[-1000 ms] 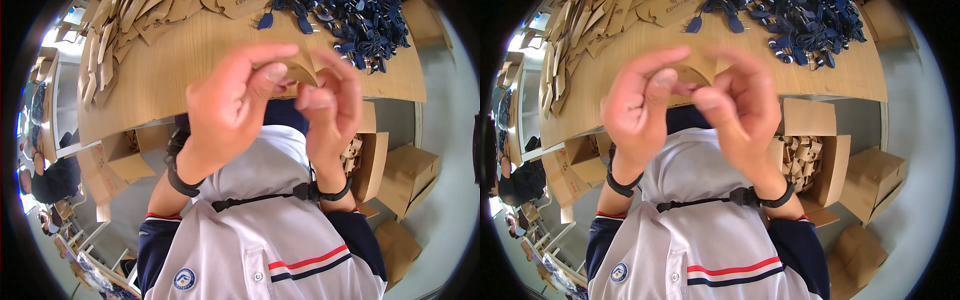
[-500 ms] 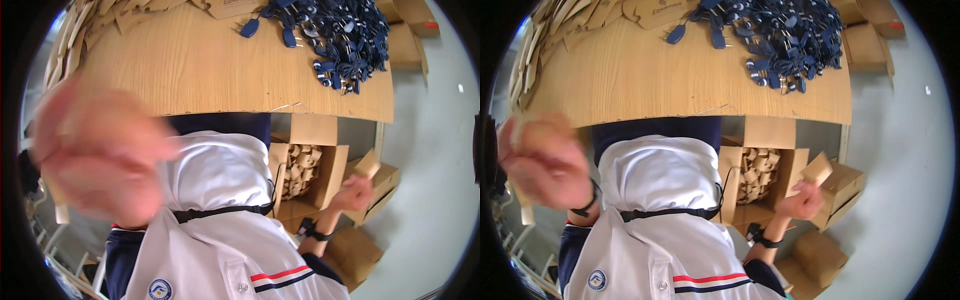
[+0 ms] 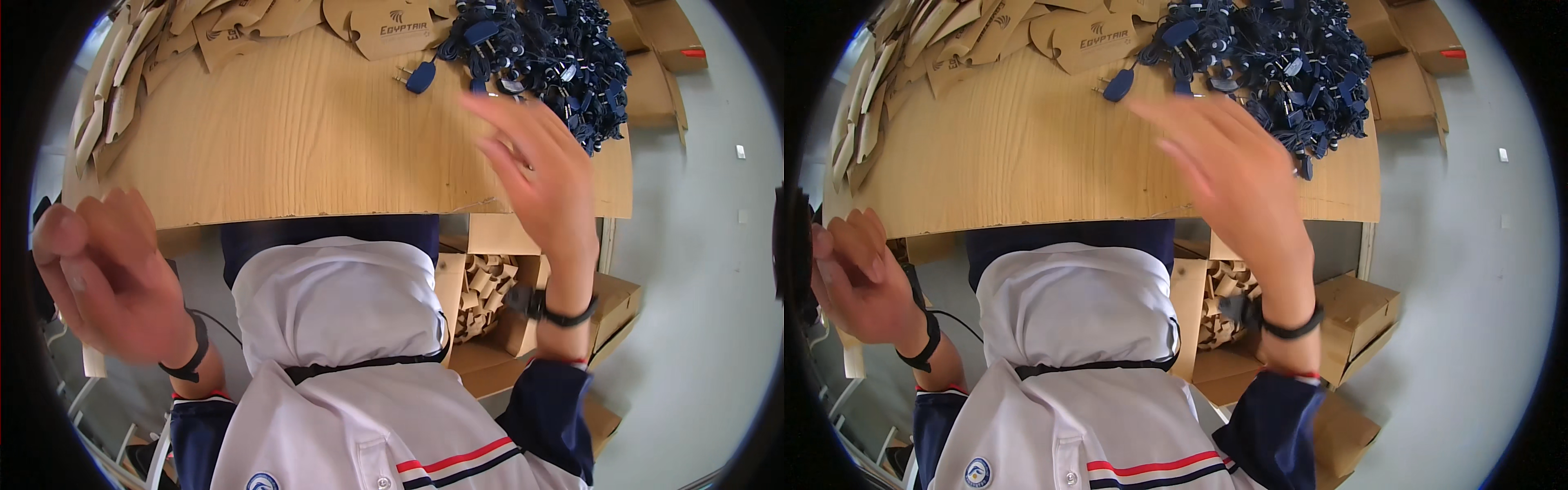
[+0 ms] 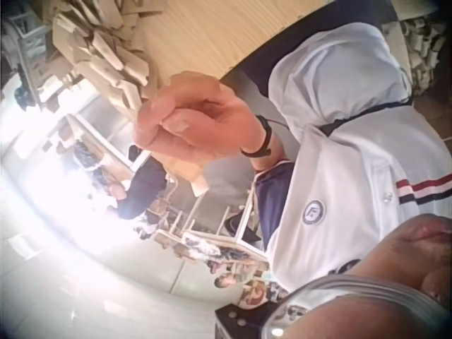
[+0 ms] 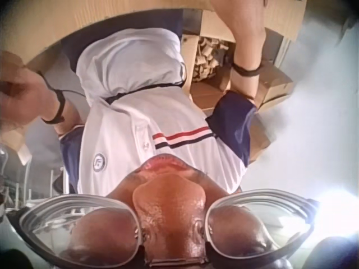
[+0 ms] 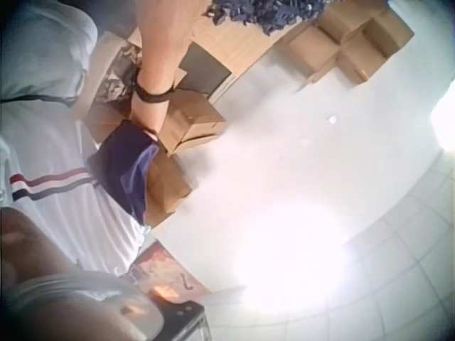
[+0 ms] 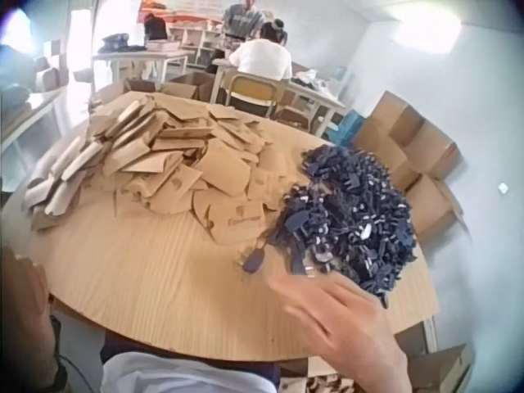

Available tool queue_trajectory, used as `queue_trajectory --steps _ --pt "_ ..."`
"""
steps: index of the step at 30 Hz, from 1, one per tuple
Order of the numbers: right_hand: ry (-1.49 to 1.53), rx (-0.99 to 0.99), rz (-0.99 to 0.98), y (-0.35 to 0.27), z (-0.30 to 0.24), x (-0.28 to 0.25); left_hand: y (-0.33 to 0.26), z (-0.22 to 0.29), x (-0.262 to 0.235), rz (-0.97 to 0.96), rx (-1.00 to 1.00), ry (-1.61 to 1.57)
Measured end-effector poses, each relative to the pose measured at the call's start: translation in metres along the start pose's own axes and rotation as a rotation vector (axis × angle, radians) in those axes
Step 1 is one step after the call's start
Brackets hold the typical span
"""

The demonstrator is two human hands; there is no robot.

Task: The recorder is placing small coiled cables with plastic ends into small cardboard sleeves and folding the ends to secure them.

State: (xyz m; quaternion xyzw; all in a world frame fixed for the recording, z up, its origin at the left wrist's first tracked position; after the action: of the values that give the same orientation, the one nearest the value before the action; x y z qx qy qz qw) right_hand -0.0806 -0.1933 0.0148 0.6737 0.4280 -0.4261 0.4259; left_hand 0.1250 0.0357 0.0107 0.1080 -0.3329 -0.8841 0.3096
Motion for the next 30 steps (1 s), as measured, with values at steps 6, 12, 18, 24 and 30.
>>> queue_trajectory --steps 6,12,18,24,30 --pt "-0.116 -0.313 -0.067 0.068 0.008 0.036 0.019 0.028 0.026 -0.220 -0.028 -0.030" --pt "0.020 -0.137 0.570 0.066 0.022 -0.059 0.051 0.034 0.051 -0.550 -0.039 0.154" --pt "0.478 -0.038 0.763 0.050 0.010 -0.115 0.101 -0.006 0.141 -0.614 0.162 0.401" --pt "0.879 -0.162 0.815 0.035 0.007 -0.130 0.128 -0.044 0.198 -0.528 -0.063 -0.291" --pt "1.104 0.040 0.733 0.030 0.017 -0.114 0.138 -0.031 0.202 -0.717 -0.030 -0.704"
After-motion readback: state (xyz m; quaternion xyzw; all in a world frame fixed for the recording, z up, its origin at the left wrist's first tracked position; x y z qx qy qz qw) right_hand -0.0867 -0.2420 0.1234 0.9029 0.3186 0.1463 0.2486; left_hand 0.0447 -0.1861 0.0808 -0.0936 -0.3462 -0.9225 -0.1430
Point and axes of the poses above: each hand's wrist, its own y-axis towards the middle knuckle, its own x-axis out of the palm, z = x × y, the point moved 9 cm from there along y, towards the middle knuckle, and after that the axes turned 11 degrees about -z, right-handed, at the moved point
